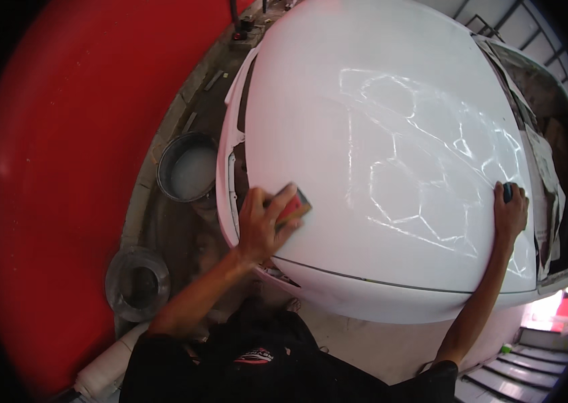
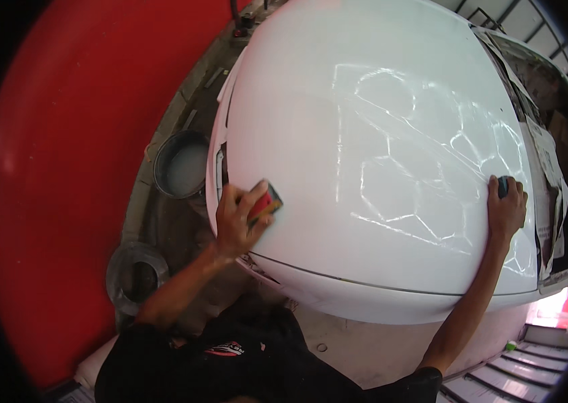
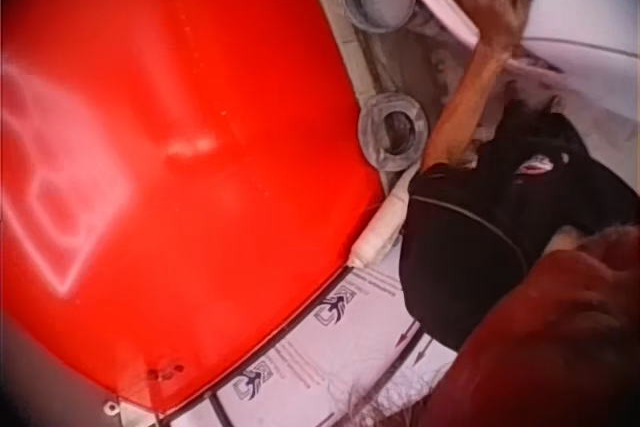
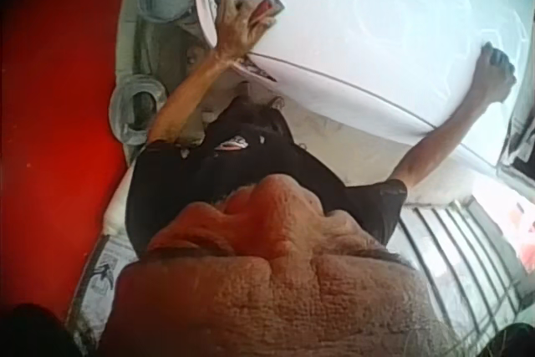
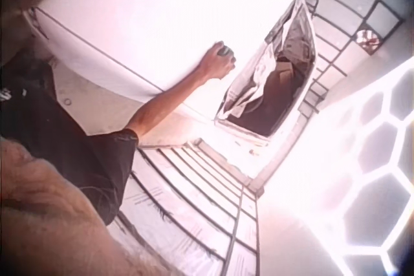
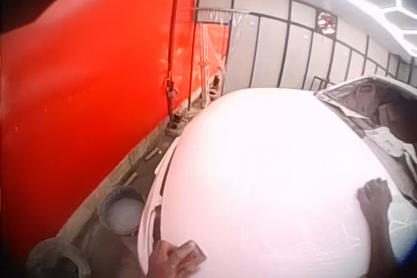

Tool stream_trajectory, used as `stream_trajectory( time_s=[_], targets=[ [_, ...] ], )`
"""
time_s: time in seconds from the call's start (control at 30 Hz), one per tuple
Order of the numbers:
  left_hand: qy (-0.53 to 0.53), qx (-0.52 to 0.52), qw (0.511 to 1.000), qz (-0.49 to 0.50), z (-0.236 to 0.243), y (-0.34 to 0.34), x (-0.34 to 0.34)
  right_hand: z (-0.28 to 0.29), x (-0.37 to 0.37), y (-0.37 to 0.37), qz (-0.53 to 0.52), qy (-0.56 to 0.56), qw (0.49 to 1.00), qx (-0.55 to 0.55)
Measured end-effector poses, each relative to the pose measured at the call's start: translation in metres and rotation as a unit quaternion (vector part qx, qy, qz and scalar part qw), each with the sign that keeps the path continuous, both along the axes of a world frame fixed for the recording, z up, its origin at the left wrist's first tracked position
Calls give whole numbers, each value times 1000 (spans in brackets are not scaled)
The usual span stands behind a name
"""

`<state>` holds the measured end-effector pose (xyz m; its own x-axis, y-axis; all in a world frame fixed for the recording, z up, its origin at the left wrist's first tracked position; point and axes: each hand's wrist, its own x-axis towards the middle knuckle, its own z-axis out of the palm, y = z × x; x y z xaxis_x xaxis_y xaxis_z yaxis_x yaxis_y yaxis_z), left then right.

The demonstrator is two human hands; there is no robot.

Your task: The person wet sands the hood of a car using sanding blocks and a sponge, then wraps sandpaper around a block and wipes the surface.

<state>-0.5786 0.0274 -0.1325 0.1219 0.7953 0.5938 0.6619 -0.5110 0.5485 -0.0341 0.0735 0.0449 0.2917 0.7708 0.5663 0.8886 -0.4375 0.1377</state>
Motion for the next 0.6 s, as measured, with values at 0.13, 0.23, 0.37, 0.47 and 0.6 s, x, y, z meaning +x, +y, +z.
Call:
stream_trajectory(
  time_s=[0.13, 0.23, 0.37, 0.47, 0.6],
  targets=[
    [47, 75, 985, -148, -7, -36, 9, 1, 1, -2, -11, 10, 1000, -24],
    [80, 31, 988, -129, 13, 37, 9, 0, 1, -7, -2, 5, 999, -39],
    [58, 30, 996, 58, 93, 229, 27, 25, -5, -9, 24, 36, 999, -2],
    [146, -29, 979, 142, 83, 288, 28, -3, -6, 3, 39, 57, 998, 2],
    [133, 44, 988, 66, 51, 203, 45, -16, 2, 6, 37, 64, 997, 24]
  ],
)
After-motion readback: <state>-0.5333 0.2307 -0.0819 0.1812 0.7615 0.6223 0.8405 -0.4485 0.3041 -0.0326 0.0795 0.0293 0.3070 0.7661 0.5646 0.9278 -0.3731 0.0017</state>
